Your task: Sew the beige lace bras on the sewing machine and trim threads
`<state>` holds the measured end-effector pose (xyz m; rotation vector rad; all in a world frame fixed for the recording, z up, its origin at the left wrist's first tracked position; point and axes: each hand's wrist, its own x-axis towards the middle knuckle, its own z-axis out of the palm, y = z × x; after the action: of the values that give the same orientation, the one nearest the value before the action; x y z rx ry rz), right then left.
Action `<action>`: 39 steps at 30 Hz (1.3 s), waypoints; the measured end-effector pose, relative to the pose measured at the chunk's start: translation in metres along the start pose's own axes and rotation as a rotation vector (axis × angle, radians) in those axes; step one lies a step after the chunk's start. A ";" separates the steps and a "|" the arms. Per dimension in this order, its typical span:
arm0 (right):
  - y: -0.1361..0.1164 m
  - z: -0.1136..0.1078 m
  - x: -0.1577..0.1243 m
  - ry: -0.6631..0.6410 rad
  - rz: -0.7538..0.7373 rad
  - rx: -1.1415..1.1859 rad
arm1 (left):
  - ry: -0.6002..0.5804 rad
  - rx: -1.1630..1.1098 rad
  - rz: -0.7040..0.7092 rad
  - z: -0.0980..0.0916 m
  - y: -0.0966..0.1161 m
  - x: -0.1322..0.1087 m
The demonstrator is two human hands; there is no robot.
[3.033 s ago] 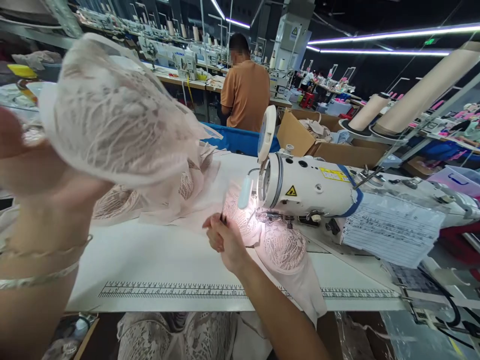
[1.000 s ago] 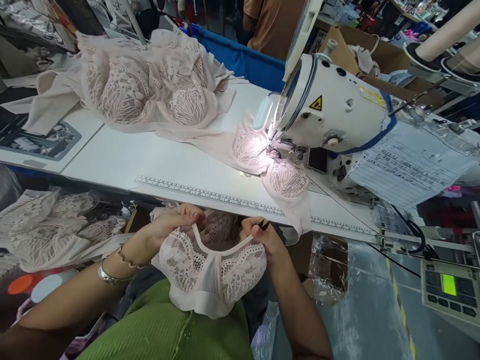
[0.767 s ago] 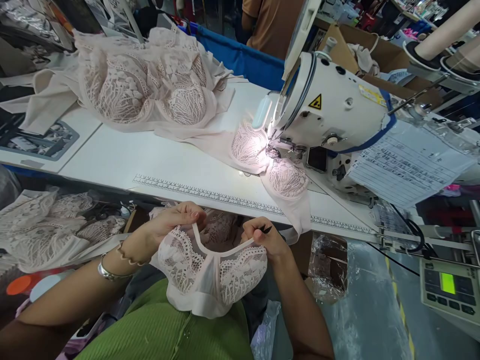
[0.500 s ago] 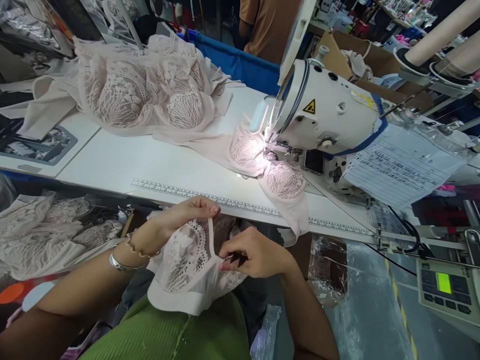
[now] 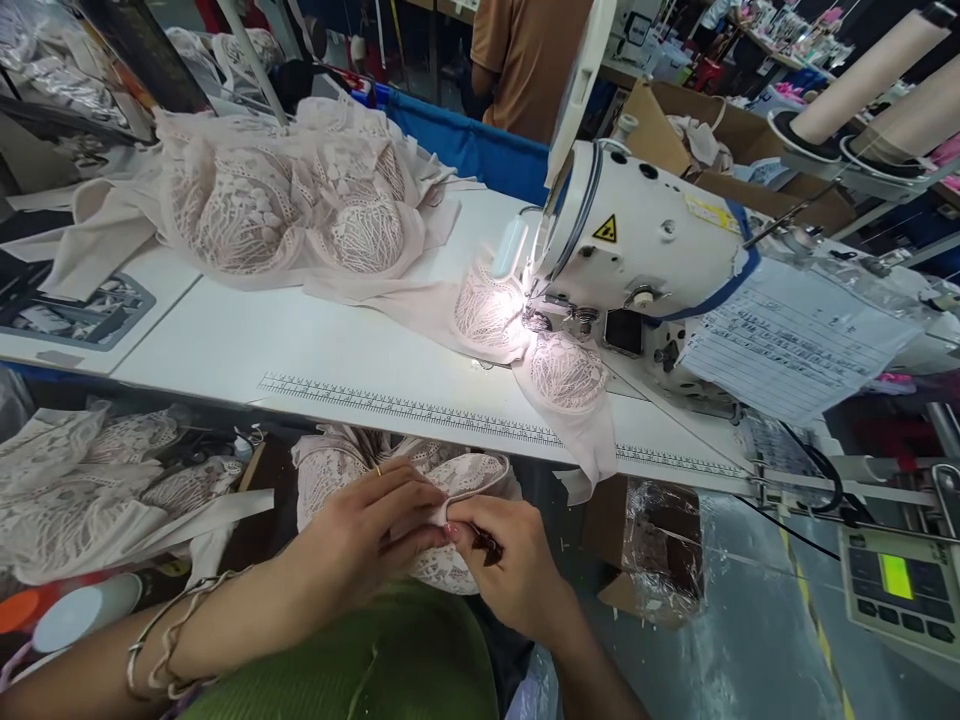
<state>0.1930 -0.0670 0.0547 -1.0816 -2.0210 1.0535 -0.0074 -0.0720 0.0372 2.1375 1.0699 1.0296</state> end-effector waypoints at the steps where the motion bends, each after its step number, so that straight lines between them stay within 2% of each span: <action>1: 0.003 0.003 -0.001 0.035 -0.047 -0.041 | 0.029 -0.005 -0.009 0.001 -0.002 0.002; 4: 0.014 0.007 -0.005 0.215 -0.132 -0.244 | 0.115 -0.012 -0.040 -0.003 -0.006 0.005; 6: 0.021 0.007 -0.007 0.247 -0.113 -0.309 | 0.145 -0.052 -0.057 -0.006 -0.007 0.005; 8: 0.026 0.003 -0.007 0.134 -0.085 -0.197 | 0.137 -0.142 -0.095 -0.011 -0.009 0.005; 12: 0.031 -0.015 -0.009 -0.130 -0.015 0.201 | 0.073 -0.365 -0.268 -0.028 -0.016 0.009; 15: 0.036 -0.032 -0.015 -0.182 0.043 0.302 | 0.115 -0.433 -0.366 -0.041 -0.023 0.011; 20: 0.036 -0.043 -0.021 -0.011 0.063 0.140 | 0.231 -0.392 -0.393 -0.043 -0.034 0.002; 26: 0.029 -0.031 -0.015 0.287 0.004 -0.093 | 0.351 -0.207 -0.313 -0.032 -0.040 -0.005; 30: 0.031 -0.021 -0.014 0.397 0.012 -0.165 | 0.365 -0.166 -0.301 -0.029 -0.041 -0.004; 34: 0.033 -0.016 -0.013 0.437 0.141 -0.210 | 0.368 -0.201 -0.347 -0.028 -0.041 -0.004; 39: 0.032 -0.026 -0.004 0.346 0.182 -0.175 | 0.365 -0.308 -0.384 -0.021 -0.050 -0.005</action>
<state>0.2275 -0.0496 0.0392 -1.4529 -1.7836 0.7219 -0.0474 -0.0469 0.0111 1.4618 1.3247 1.3194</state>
